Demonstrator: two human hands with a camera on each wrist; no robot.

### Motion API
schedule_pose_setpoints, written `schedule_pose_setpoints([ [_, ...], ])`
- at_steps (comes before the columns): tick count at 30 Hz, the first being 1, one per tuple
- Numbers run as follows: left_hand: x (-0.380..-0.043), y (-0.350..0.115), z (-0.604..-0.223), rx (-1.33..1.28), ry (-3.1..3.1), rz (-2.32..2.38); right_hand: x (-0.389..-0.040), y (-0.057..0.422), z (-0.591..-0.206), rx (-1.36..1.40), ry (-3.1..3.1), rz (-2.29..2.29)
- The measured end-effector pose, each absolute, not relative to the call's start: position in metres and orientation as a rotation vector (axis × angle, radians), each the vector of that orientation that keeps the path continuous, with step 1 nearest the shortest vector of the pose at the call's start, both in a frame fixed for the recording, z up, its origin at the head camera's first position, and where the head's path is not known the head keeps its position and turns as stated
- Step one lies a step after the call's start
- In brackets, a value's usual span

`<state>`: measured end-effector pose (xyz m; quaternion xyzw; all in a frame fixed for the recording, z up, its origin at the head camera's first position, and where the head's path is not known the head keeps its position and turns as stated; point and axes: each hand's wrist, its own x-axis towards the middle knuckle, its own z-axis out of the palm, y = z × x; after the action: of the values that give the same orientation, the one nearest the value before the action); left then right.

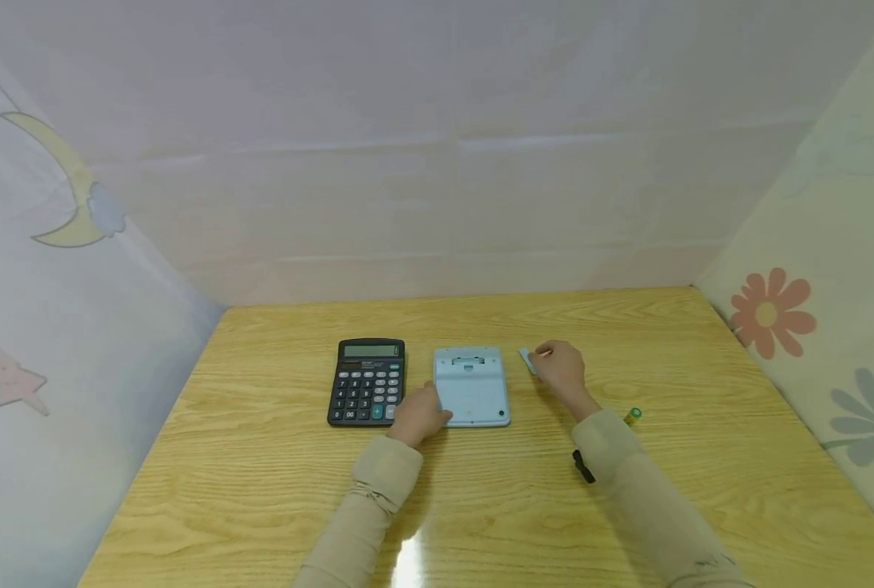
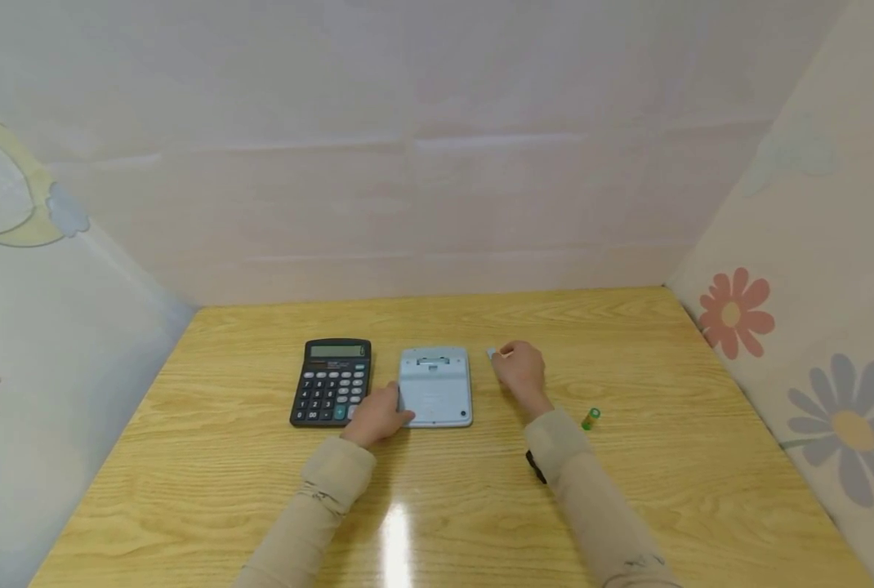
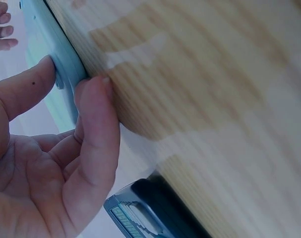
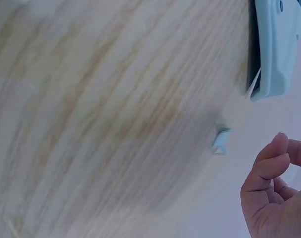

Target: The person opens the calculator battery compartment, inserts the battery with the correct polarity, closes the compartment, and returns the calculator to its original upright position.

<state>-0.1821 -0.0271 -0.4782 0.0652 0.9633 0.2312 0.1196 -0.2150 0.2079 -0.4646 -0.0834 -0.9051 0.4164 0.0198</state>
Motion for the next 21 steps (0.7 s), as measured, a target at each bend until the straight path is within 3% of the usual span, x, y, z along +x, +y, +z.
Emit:
schedule_pose_setpoints([
  [21, -0.179, -0.027, -0.473, 0.209, 2.813, 0.655, -0.183, 0.211, -0.43, 0.1, -2.908, 0.842],
])
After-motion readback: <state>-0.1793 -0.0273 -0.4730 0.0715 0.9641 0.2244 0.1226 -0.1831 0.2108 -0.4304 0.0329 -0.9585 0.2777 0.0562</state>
